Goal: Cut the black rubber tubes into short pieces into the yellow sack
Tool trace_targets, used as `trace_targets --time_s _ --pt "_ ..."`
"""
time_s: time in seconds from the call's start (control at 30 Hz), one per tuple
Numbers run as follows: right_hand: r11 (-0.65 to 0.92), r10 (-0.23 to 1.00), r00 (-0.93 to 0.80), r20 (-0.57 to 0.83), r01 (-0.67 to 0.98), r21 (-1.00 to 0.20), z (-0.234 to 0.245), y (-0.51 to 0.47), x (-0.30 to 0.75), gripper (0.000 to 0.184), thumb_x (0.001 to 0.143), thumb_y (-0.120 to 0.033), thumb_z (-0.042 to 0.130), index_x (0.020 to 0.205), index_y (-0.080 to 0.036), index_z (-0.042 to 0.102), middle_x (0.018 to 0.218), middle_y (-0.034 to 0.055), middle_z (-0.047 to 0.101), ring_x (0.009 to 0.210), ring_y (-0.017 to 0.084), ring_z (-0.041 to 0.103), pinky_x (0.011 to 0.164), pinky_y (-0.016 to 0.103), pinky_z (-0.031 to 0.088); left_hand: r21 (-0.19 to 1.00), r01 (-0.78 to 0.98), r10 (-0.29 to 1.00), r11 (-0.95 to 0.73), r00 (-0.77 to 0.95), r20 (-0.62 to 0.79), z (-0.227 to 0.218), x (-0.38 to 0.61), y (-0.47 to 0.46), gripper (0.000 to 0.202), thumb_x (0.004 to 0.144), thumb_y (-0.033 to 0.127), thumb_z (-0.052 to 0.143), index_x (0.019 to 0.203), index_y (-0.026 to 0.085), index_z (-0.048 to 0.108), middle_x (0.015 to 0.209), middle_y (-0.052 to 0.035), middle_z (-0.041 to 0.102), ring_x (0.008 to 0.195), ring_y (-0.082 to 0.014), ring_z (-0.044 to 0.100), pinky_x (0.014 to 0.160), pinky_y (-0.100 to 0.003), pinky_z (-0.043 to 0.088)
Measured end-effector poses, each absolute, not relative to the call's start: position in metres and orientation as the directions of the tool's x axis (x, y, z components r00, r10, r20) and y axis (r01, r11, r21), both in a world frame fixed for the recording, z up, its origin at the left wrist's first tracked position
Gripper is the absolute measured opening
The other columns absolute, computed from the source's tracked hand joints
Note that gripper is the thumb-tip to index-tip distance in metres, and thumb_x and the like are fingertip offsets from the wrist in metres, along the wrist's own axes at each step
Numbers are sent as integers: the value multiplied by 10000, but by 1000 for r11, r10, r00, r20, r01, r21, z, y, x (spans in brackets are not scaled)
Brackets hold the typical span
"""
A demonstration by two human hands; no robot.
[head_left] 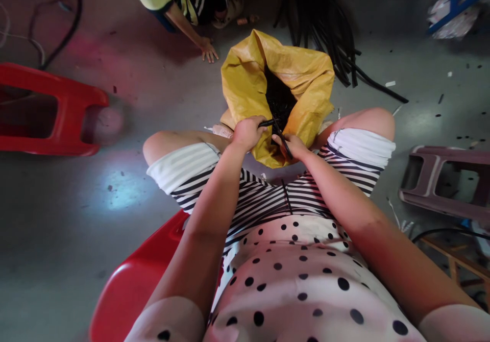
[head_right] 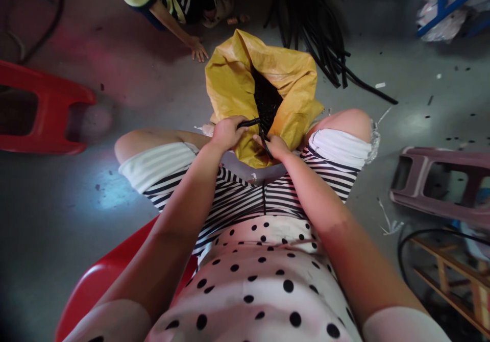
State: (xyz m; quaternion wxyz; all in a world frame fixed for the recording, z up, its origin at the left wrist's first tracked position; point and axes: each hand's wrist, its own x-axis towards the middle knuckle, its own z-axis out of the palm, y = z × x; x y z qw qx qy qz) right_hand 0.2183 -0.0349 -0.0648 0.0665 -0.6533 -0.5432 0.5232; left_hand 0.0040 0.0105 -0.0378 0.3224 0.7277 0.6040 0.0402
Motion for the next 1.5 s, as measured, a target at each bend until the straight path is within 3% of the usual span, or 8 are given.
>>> trace_targets --time_s 0.17,0.33,0.5,0.7,0.93,1.17,1.33,1.5 --pt "-371 787 -109 -608 703 -607 -67 -36 217 688 1009 -845 688 812 -187 737 765 88 737 859 273 729 796 313 508 542 839 895 -52 280 -347 -50 2 12 416 1006 248 657 1380 242 838 1423 -101 830 1349 -351 739 1184 -424 556" --pt "-343 792 -119 -598 725 -598 -66 -40 218 705 986 -855 682 690 -217 643 618 27 583 684 210 593 672 310 422 547 837 897 -4 245 -369 -62 -2 11 424 1018 267 642 1399 236 825 1435 -112 827 1342 -334 751 1170 -416 576" --pt "-322 814 -101 -573 742 -588 -66 -41 217 702 978 -864 655 642 -252 589 573 -8 488 630 196 509 637 320 397 549 836 901 17 226 -371 -66 -2 9 388 1014 269 646 1355 264 832 1415 -97 839 1311 -316 774 1141 -402 608" --pt "-295 828 -94 -552 765 -572 -72 -40 219 689 964 -852 694 683 -223 679 625 33 612 691 224 621 661 309 444 509 860 884 -30 261 -389 -60 -3 7 355 1029 260 648 1329 275 836 1424 -103 832 1337 -333 764 1152 -415 592" --pt "-382 774 -163 -611 650 -657 -71 -40 222 682 1009 -853 666 1003 -186 808 937 83 817 942 255 768 816 279 522 523 849 916 80 145 -374 -53 -2 10 419 1068 280 635 1455 200 773 1453 -148 812 1365 -336 748 1173 -412 568" --pt "-376 749 -208 -630 649 -661 -65 -39 222 679 1028 -850 656 1036 -190 813 912 92 820 957 279 779 882 308 544 517 856 913 33 184 -363 -49 9 6 348 1064 286 648 1363 231 818 1371 -121 843 1297 -333 769 1107 -403 590" --pt "-360 747 -197 -636 684 -634 -69 -37 223 727 1046 -875 596 1063 -182 815 929 100 822 941 278 769 862 313 537 514 857 893 -10 239 -380 -43 14 5 415 1069 267 633 1439 186 803 1457 -149 812 1365 -360 747 1159 -428 576" --pt "-327 761 -166 -627 737 -592 -71 -37 219 741 1068 -861 572 967 -167 812 876 103 798 896 274 748 800 306 504 557 831 884 -18 274 -380 -45 12 7 457 1061 238 625 1484 189 790 1502 -115 799 1402 -330 730 1203 -401 550"
